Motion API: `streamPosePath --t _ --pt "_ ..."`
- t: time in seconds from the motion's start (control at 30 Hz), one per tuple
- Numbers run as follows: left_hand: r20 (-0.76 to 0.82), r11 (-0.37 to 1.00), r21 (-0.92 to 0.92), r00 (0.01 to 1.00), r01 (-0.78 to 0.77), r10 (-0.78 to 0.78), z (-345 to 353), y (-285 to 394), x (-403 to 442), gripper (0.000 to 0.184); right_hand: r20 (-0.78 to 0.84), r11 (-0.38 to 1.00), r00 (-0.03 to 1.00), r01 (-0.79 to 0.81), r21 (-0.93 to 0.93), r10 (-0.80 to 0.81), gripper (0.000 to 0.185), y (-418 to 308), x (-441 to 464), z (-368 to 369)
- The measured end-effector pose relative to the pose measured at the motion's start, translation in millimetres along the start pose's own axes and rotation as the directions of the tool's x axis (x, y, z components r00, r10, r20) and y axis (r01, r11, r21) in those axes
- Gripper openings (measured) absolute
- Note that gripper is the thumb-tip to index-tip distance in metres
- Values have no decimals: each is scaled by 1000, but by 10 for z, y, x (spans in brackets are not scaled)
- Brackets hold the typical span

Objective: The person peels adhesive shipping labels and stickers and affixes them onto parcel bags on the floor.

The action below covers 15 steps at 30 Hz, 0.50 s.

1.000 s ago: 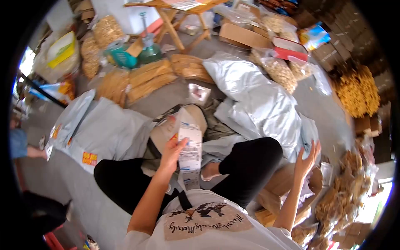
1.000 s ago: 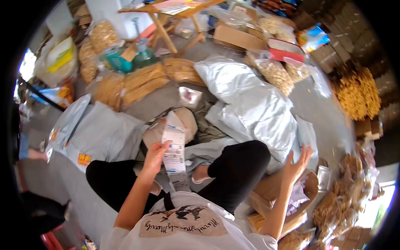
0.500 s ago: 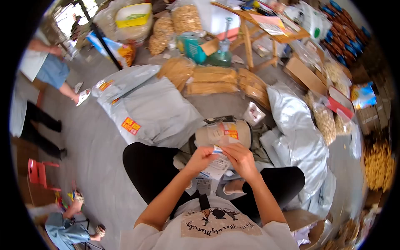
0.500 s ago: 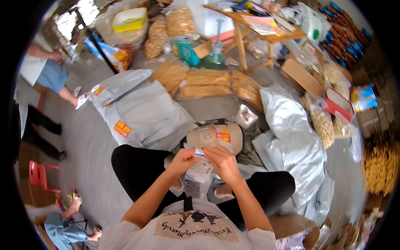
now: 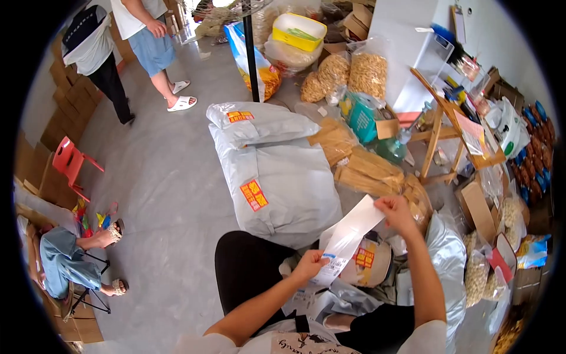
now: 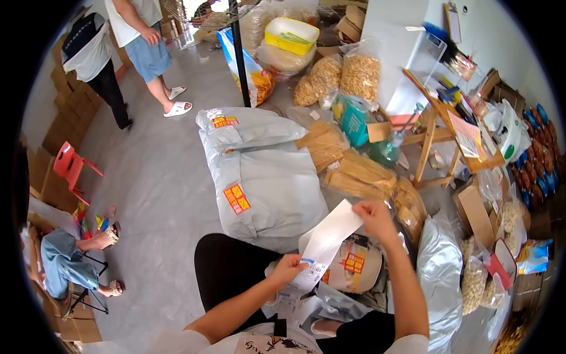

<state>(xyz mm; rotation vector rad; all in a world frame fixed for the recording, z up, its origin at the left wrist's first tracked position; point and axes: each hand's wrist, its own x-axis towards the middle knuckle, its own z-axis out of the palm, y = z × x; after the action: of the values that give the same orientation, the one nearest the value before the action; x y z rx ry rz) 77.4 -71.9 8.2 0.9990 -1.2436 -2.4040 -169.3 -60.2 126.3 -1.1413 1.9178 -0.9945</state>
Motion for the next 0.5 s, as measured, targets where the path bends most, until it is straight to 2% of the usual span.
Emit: streamPosePath --t 0.03,0.1,0.13,0.2,0.27,0.33,0.4,0.43,0.5 --pt "-23 1000 3 999 -25 25 -62 -64 28 14 36 1000 999 -12 -17 12 18 -75 221 -93" --pt "-74 998 -21 996 -59 58 -97 -190 95 14 -9 999 999 -34 -41 33 18 -312 599 -275" --pt "-106 996 -70 993 -57 49 -100 -208 97 14 -61 999 998 18 -40 -21 19 -454 779 -323" --pt "-156 996 -92 987 6 -20 -96 -419 141 14 -105 996 992 67 -53 -73 19 -655 1139 -364" --pt "-166 980 -154 974 129 -154 -36 -507 142 14 -257 983 949 181 -33 -184 22 -873 1516 -285" --pt "-86 963 -202 976 177 -198 29 -480 143 15 -337 925 863 329 -192 -377 24 -957 1946 -57" --pt "67 880 -381 958 283 -279 97 -289 124 18 -428 914 808 362 -182 -405 25 -957 2363 274" --pt "63 879 -384 958 282 -280 102 -73 83 18 -424 915 811 362 -180 -404 25 -945 2554 438" --pt "59 780 -595 978 195 -200 57 468 64 20 -526 927 778 372 -56 -344 21 -929 2867 714"
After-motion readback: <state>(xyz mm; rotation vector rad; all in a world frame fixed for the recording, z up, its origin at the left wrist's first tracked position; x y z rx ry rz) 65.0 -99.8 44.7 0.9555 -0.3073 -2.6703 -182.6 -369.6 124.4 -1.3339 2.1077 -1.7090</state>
